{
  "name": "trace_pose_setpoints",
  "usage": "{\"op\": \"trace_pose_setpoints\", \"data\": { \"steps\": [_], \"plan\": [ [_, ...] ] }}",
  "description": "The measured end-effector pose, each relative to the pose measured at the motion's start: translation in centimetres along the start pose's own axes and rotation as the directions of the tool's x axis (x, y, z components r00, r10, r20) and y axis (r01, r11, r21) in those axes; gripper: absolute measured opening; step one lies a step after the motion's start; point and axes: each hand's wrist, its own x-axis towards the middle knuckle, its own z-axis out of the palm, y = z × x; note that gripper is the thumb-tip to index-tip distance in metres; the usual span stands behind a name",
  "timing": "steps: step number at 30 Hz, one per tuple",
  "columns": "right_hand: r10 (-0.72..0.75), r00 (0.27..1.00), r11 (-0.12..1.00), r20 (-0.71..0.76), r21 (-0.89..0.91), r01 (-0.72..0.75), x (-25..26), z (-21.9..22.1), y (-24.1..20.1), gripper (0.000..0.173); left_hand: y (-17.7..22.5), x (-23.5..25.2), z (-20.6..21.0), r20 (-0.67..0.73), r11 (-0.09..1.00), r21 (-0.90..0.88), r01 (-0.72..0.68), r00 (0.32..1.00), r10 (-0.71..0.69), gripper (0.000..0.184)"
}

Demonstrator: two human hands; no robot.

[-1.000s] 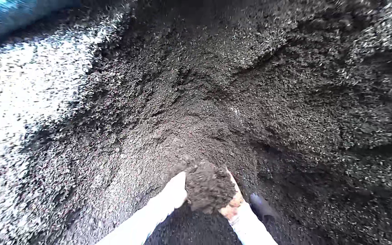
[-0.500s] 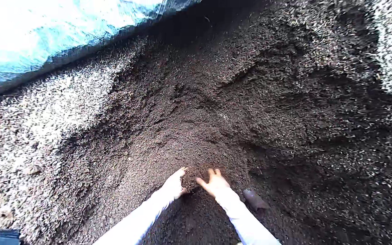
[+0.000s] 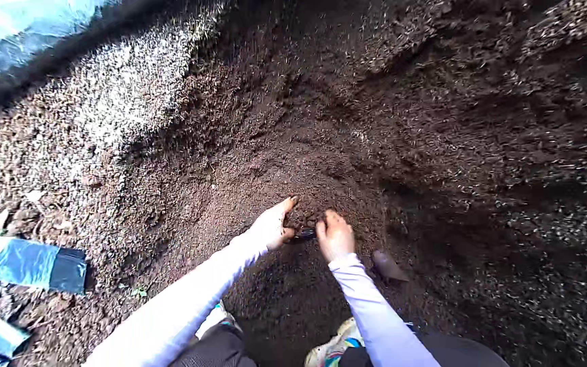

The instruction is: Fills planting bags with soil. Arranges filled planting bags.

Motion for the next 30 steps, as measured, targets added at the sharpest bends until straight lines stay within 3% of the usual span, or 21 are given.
{"op": "trace_pose_setpoints", "data": {
  "steps": [2, 4, 8, 11, 13, 15, 16, 18, 20, 22, 24, 25, 27, 30],
  "plan": [
    [0.094, 0.979, 0.995, 0.181, -0.058, -0.085, 1.9, 3.3, 1.3, 0.045, -2.8, 2.2, 2.3, 0.035, 0.993, 0.104, 0.061, 0.997, -0.065, 0.081],
    [0.077, 0.967, 0.992, 0.242, -0.113, -0.05, 2.7, 2.9, 0.8, 0.045, -2.7, 3.1, 1.6, 0.054, 0.983, 0.159, 0.096, 0.993, -0.106, 0.078],
    [-0.004, 0.988, 0.999, 0.154, -0.045, 0.011, 1.2, 1.4, 0.7, 0.046, -1.5, 1.6, 0.3, 0.016, 0.998, 0.033, 0.054, 0.998, -0.055, 0.077],
    [0.092, 0.957, 0.993, 0.275, -0.092, -0.069, 2.9, 3.9, 2.8, 0.047, -4.0, 3.1, 2.3, 0.059, 0.987, 0.161, 0.015, 0.998, -0.025, 0.074],
    [0.129, 0.955, 0.99, 0.268, -0.086, -0.11, 3.8, 2.9, 3.1, 0.047, -3.4, 3.0, 1.4, 0.067, 0.988, 0.155, -0.018, 0.998, 0.008, 0.062],
    [0.1, 0.979, 0.995, 0.178, -0.016, -0.099, 2.5, 1.5, 3.0, 0.05, -3.8, 2.0, 0.9, -0.046, 0.993, 0.118, -0.007, 0.999, 0.013, 0.046],
    [0.058, 0.992, 0.998, 0.115, 0.028, -0.062, 1.6, 1.1, 2.7, 0.049, -4.4, 1.6, 1.0, -0.113, 0.986, 0.146, 0.075, 0.992, -0.059, 0.046],
    [-0.033, 0.999, 0.996, 0.023, 0.084, 0.031, 0.3, 0.8, 1.4, 0.038, -5.0, 1.2, 1.5, -0.136, 0.926, 0.255, 0.278, 0.959, -0.25, 0.077],
    [-0.051, 0.996, 0.997, 0.074, 0.066, 0.046, -0.5, 1.1, 0.0, 0.034, -4.5, 0.9, 2.5, -0.035, 0.864, 0.33, 0.38, 0.92, -0.391, 0.093],
    [0.029, 0.981, 0.999, 0.194, 0.013, -0.032, -0.4, 2.1, -1.0, 0.042, -3.2, 0.6, 3.3, 0.086, 0.827, 0.393, 0.402, 0.879, -0.469, 0.083],
    [0.06, 0.976, 0.998, 0.209, -0.011, -0.059, -0.1, 3.7, -1.2, 0.045, -2.7, 0.6, 4.1, 0.131, 0.841, 0.399, 0.366, 0.885, -0.447, 0.053],
    [0.043, 0.982, 0.999, 0.186, -0.022, -0.04, 0.0, 4.5, -1.3, 0.042, -2.5, 0.7, 4.2, 0.142, 0.857, 0.381, 0.346, 0.894, -0.424, 0.046],
    [-0.023, 0.991, 0.998, 0.135, -0.049, 0.03, 0.3, 6.2, -1.6, 0.036, -2.5, 0.9, 4.2, 0.137, 0.885, 0.329, 0.329, 0.911, -0.389, 0.043],
    [-0.028, 0.983, 0.989, 0.181, -0.136, 0.054, 1.5, 7.4, -2.7, 0.039, -3.3, 1.2, 3.8, 0.087, 0.911, 0.234, 0.34, 0.926, -0.368, 0.042]
  ]
}}
